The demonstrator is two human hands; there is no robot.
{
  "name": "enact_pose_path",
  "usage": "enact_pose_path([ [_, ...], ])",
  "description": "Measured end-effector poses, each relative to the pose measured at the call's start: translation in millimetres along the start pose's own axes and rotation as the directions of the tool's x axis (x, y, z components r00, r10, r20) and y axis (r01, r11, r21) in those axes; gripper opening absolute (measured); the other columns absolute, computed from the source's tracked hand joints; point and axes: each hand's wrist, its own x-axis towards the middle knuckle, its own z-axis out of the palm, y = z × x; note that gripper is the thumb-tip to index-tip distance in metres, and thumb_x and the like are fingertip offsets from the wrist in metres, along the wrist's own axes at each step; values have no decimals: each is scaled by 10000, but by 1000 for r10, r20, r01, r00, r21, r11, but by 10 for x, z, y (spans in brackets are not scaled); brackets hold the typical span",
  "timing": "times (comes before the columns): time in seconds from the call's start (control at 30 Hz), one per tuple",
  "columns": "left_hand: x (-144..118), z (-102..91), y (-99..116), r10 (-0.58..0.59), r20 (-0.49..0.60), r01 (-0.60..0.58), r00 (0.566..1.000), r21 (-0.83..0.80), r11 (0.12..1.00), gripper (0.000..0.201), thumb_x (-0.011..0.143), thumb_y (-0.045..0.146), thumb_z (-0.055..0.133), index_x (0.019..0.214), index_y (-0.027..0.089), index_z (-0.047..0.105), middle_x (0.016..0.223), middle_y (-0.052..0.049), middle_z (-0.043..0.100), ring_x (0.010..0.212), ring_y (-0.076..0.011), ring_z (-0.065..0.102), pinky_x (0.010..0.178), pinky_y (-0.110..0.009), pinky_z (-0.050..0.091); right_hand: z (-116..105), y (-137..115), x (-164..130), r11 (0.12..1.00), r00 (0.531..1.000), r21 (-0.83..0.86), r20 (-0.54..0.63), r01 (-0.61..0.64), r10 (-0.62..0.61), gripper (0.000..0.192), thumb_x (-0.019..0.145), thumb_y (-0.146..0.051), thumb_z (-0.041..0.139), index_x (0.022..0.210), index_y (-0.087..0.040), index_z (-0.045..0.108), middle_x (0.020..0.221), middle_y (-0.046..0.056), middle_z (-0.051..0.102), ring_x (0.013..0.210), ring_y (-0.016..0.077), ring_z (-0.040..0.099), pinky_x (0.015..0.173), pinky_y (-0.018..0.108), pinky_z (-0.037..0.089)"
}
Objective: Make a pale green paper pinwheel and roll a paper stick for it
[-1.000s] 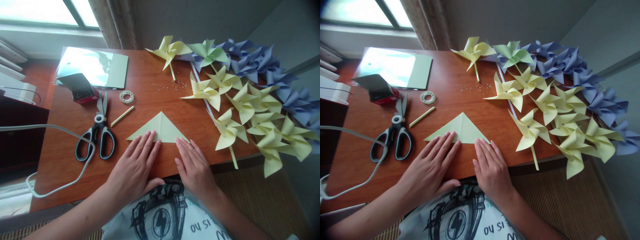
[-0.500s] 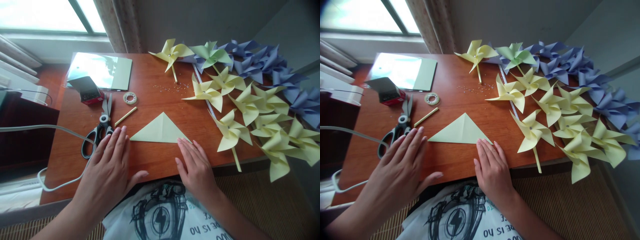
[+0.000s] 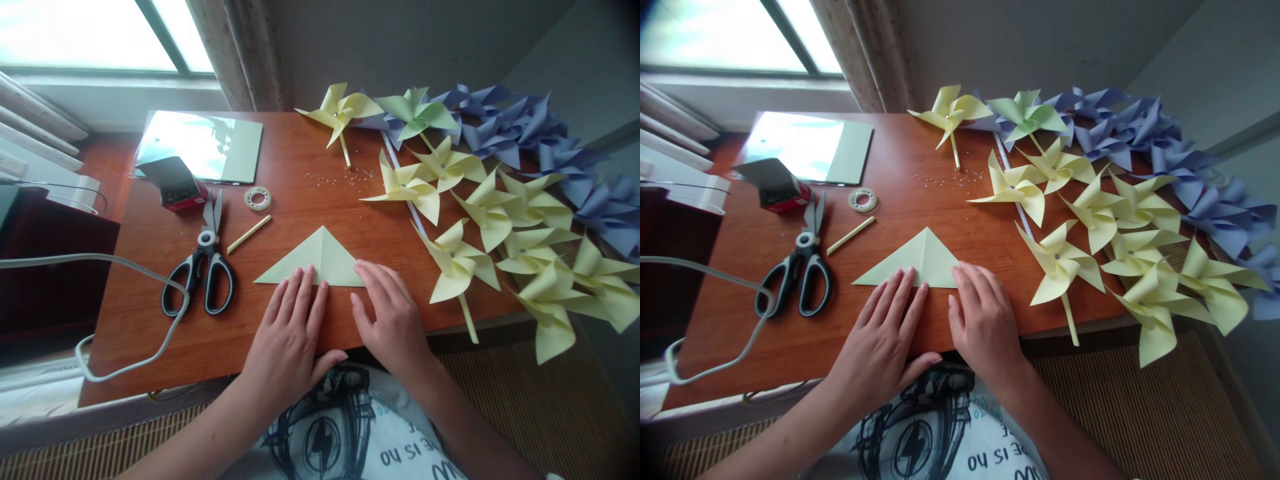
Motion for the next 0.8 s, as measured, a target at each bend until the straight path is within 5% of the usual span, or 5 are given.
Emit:
enact_pose_path([
  [0.2,-17,1,-18,11,-19,-11,1000,-20,1000,981,883,702,513,1550,2,345,1649,-295,227,1544,-450,174,1240,-566,187,64,10,68,1000,1000,-7,5,-6,6,446,939,-149,568,1381,-113,532,1373,174,646,1291,331,575,1103,529,487],
  [0.4,-11,-51,-9,-11,-29,9,1000,-47,999,822,929,573,547,1545,55,379,1653,-260,256,1542,-425,211,1227,-566,240,33,3,101,951,985,287,-91,-115,146,402,938,-118,562,1333,-194,561,1261,136,670,1163,256,654,1018,434,571],
  [0.6,70,-103,-114,-35,-139,28,990,-57,998,575,954,344,578,1461,87,494,1545,-197,493,1454,-360,424,1179,-515,357,23,56,145,892,968,417,-87,-177,233,375,927,-105,566,1269,-248,627,1254,101,671,1073,231,683,907,393,615],
  [0.8,211,-143,-250,18,-338,-18,941,3,1000,355,929,161,609,1281,139,639,1374,-142,670,1269,-305,625,1118,-477,423,-50,29,169,673,927,686,7,-277,374,263,931,-169,613,1164,-258,694,1253,81,676,1129,227,661,945,379,587],
])
